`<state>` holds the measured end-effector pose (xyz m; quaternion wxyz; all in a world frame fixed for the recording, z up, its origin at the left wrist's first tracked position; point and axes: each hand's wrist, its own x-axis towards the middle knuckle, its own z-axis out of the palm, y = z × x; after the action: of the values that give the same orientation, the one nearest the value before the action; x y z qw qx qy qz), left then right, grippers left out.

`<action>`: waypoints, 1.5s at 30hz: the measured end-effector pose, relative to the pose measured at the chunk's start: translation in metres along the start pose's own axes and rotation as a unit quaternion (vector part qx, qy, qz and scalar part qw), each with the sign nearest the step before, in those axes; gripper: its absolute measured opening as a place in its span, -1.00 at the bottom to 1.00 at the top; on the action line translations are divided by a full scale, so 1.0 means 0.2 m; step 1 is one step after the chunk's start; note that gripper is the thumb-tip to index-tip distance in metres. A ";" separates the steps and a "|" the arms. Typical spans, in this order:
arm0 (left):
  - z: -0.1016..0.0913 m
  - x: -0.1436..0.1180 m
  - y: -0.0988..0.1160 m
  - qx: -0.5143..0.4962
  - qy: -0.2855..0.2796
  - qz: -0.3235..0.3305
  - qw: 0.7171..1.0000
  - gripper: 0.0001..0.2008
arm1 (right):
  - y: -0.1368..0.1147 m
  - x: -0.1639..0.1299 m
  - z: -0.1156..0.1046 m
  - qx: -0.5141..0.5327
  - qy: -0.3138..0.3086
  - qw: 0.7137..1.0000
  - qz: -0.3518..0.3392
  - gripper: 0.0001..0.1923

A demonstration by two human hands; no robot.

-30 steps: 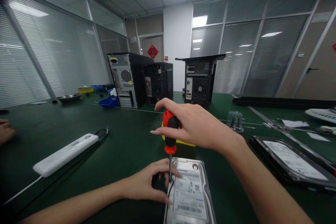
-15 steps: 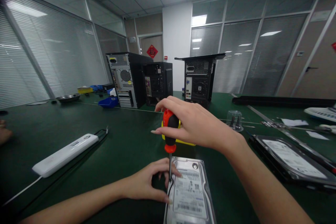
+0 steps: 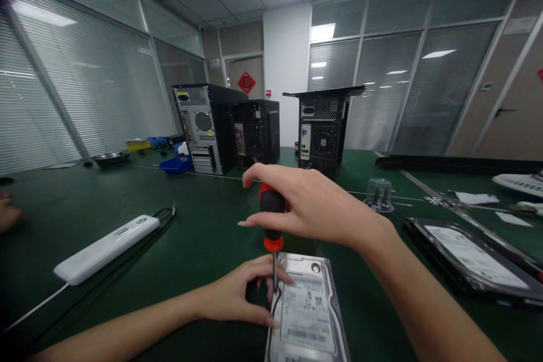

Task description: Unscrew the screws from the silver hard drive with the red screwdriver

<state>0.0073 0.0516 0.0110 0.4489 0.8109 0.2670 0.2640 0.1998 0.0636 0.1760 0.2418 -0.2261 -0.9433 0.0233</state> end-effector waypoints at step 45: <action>0.00 0.00 0.01 -0.031 0.000 -0.014 0.999 -0.42 | 0.01 -0.02 -0.05 -0.016 -0.025 0.999 0.040 -0.76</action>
<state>0.0075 0.0514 0.0123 0.4778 0.7927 0.2699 0.2657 0.2083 0.0632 0.1824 0.2136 -0.2668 -0.9395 0.0230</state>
